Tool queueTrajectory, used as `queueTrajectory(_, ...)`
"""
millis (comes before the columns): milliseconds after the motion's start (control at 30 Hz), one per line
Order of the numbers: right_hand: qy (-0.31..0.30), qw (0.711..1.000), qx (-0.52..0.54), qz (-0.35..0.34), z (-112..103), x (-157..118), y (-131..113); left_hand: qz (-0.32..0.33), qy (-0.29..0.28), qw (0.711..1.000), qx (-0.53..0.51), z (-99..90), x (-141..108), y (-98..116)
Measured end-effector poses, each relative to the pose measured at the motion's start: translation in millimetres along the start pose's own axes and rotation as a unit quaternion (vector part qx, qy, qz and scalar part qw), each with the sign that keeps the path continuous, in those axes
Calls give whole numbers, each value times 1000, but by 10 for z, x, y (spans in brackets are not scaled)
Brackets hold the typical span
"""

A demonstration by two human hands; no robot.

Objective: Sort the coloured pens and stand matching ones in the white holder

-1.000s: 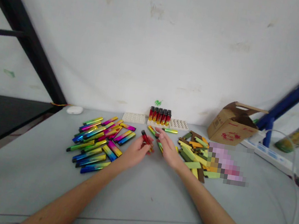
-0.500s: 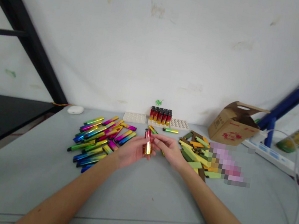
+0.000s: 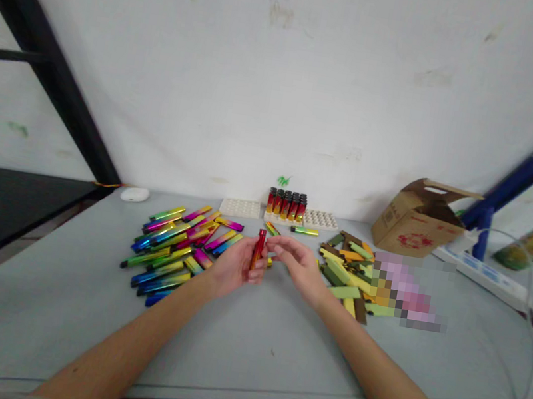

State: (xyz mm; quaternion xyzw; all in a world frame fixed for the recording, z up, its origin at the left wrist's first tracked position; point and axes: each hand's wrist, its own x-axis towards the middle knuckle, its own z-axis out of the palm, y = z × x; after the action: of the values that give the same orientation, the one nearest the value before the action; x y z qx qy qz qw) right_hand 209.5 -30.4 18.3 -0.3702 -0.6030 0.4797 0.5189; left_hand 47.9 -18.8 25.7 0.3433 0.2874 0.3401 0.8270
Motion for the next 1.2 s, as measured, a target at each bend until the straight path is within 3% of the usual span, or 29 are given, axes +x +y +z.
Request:
queueTrajectory(167, 84, 985, -110, -103, 12, 2, 74, 11, -28, 999, 44, 37, -11, -81)
queueTrajectory(300, 92, 975, -147, -142, -19, -5, 61, 59, -11, 992, 108, 59, 18, -157)
queueTrajectory(500, 88, 973, -150, -151, -34, -10, 32, 121, 20, 978, 168, -38, 114, -248)
queueTrajectory(1000, 97, 975, -145, -141, 25, -50, 22, 131, 35, 967, 217, -39, 124, -294)
queueTrajectory(1200, 94, 988, -94, -78, 48, -57, 36, 135, 34, 966, 218, -52, 131, -303)
